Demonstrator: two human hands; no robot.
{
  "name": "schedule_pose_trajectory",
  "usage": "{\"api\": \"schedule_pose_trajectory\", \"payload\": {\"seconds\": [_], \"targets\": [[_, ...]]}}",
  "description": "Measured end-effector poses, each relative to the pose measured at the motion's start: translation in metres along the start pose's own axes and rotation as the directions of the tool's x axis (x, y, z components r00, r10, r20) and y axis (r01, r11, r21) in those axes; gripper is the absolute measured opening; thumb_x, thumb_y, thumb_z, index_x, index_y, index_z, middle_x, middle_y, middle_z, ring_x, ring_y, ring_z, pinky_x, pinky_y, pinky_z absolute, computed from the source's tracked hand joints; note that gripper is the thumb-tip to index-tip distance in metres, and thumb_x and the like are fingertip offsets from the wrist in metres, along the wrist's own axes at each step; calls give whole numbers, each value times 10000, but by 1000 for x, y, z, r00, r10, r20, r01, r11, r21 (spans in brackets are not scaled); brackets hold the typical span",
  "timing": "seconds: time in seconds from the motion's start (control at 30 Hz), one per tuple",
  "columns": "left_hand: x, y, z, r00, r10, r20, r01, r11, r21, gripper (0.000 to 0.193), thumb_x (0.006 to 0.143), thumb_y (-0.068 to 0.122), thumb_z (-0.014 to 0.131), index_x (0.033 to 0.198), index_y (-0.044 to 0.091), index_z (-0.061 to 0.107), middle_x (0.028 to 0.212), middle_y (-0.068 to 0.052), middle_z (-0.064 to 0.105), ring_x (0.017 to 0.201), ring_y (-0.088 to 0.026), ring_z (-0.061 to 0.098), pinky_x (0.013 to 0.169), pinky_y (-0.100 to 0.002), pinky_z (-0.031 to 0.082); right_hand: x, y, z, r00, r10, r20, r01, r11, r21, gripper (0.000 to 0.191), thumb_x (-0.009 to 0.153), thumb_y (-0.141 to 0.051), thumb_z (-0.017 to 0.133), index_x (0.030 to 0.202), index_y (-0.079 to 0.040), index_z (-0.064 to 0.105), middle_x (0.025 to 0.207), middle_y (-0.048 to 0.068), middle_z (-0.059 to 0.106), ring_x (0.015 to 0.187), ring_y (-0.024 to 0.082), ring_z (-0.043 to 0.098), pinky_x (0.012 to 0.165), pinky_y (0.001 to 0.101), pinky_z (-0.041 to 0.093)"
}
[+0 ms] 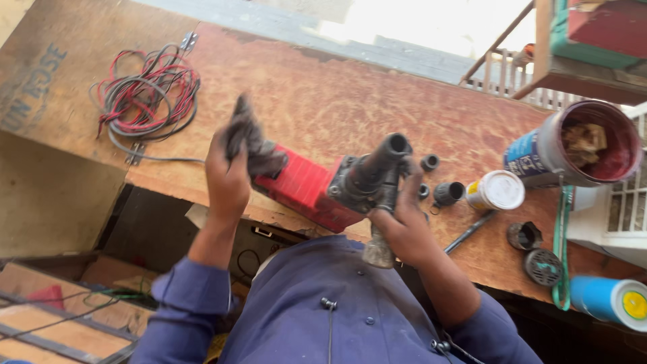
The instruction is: The person assembles a red electric hammer drill by inserting a drill bit, attaching a side handle, and tightening components with a screwdriver. They then wipe the tool and several small metal parts with a rag, placing the cleaned parts on the workbench.
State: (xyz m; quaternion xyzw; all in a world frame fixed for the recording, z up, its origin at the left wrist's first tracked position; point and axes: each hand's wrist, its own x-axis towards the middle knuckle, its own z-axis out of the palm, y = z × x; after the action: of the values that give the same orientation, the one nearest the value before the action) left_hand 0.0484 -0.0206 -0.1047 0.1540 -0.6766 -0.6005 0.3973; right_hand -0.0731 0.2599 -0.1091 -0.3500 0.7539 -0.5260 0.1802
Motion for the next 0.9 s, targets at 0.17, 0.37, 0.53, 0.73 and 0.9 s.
{"api": "schedule_pose_trajectory", "payload": {"seconds": [0.17,0.37,0.53,0.73,0.9], "targets": [[-76,-78,-56,727,-444,-524,177,858,-481,307,952,-38,442,1232,-7,565,1106,-111,680,1015,-243,697,957,-395,595,5,10,2,996,-77,-51,66,978,-197,1056,862,-7,697,1593,-22,-65,1630,281,205,1526,398,222,1231,491,193],[-114,-123,-75,254,-788,-561,462,608,-645,332,915,-28,468,1201,7,634,1108,-103,676,976,-244,673,846,-376,576,15,-9,9,988,156,-12,-141,918,370,955,789,-2,574,1597,-63,70,1375,168,410,1196,260,505,904,407,487],[-81,-133,-71,256,-943,-211,639,329,-695,317,912,-35,463,1181,-24,629,1105,-133,689,981,-271,692,833,-396,600,15,-15,13,996,70,-63,-55,977,205,985,783,15,592,1608,-36,57,1445,149,373,1358,242,431,1132,383,397],[-45,-132,-52,394,-913,-104,628,350,-695,301,907,-43,456,1157,-62,622,1102,-168,704,987,-305,715,816,-419,629,14,-11,5,975,219,45,-222,931,290,1108,840,-67,621,1672,-55,-109,1567,192,349,1304,267,452,1023,407,429],[-49,-142,-56,370,-924,-94,746,356,-564,286,908,-4,485,1132,-77,647,1019,-162,715,945,-322,695,802,-432,585,16,-17,8,999,34,2,-33,984,177,1081,813,-31,633,1654,-35,-46,1682,176,163,1557,268,231,1240,414,266]]}}
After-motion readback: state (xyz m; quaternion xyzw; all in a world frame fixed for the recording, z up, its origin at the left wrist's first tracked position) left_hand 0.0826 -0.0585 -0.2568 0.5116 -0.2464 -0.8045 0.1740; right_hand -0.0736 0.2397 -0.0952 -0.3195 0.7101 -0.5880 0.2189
